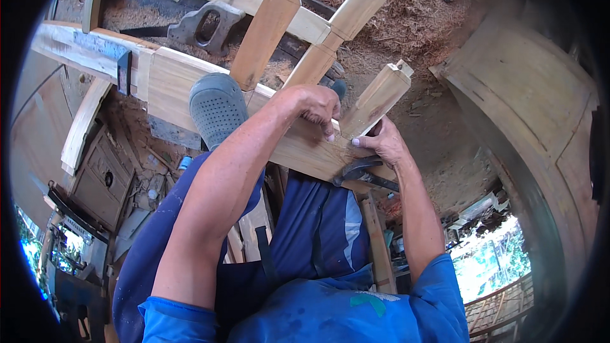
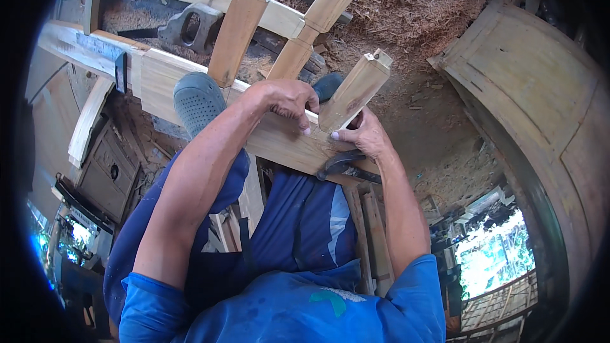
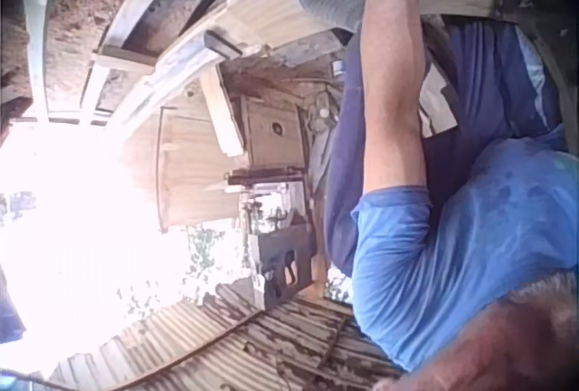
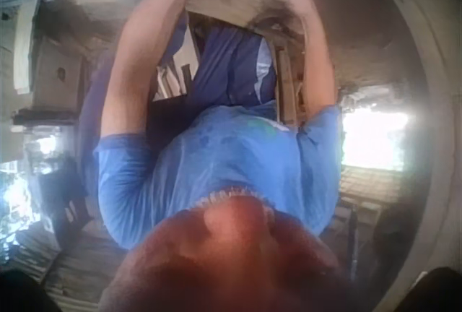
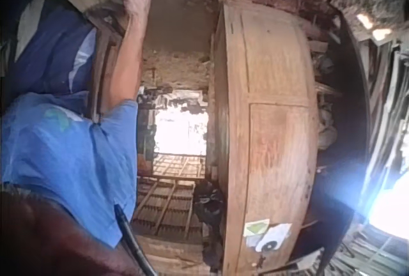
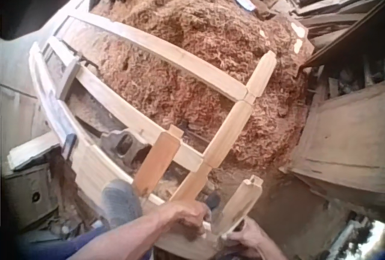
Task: The person saws a wooden component to length while sitting on the floor, using a hand saw, a square, and a hammer to fit the pieces together.
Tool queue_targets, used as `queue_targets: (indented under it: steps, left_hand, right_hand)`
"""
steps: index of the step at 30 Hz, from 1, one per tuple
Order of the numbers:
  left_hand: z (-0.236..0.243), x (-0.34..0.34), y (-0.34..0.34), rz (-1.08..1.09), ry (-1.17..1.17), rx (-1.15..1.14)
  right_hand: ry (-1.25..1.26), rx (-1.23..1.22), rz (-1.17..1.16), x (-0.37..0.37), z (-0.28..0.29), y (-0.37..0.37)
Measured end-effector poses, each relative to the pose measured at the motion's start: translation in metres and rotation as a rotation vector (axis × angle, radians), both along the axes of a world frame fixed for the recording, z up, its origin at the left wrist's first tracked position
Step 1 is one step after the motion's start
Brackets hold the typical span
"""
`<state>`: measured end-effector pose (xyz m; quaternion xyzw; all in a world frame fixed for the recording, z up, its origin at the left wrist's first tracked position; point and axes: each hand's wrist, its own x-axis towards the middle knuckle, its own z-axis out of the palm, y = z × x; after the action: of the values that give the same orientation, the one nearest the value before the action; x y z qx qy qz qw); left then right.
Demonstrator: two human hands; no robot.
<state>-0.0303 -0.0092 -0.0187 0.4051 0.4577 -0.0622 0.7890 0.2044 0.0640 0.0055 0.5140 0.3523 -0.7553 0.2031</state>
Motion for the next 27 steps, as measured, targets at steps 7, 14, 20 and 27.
queue_targets:
  steps: [7, 14, 20, 27]
  left_hand:
    - [-0.007, 0.014, 0.0, -0.025, -0.016, 0.063]
    - [-0.016, 0.016, -0.007, -0.007, 0.023, 0.123]
    - [0.002, 0.004, -0.002, 0.086, 0.037, 0.048]
    - [-0.013, 0.012, -0.007, 0.117, -0.011, 0.09]
  right_hand:
    - [0.01, 0.11, 0.096, 0.0, 0.0, -0.007]
    - [0.015, 0.21, 0.294, -0.006, 0.002, -0.002]
    - [-0.004, 0.129, 0.226, 0.007, 0.002, 0.007]
    - [0.093, 0.543, 0.412, 0.028, 0.031, -0.019]
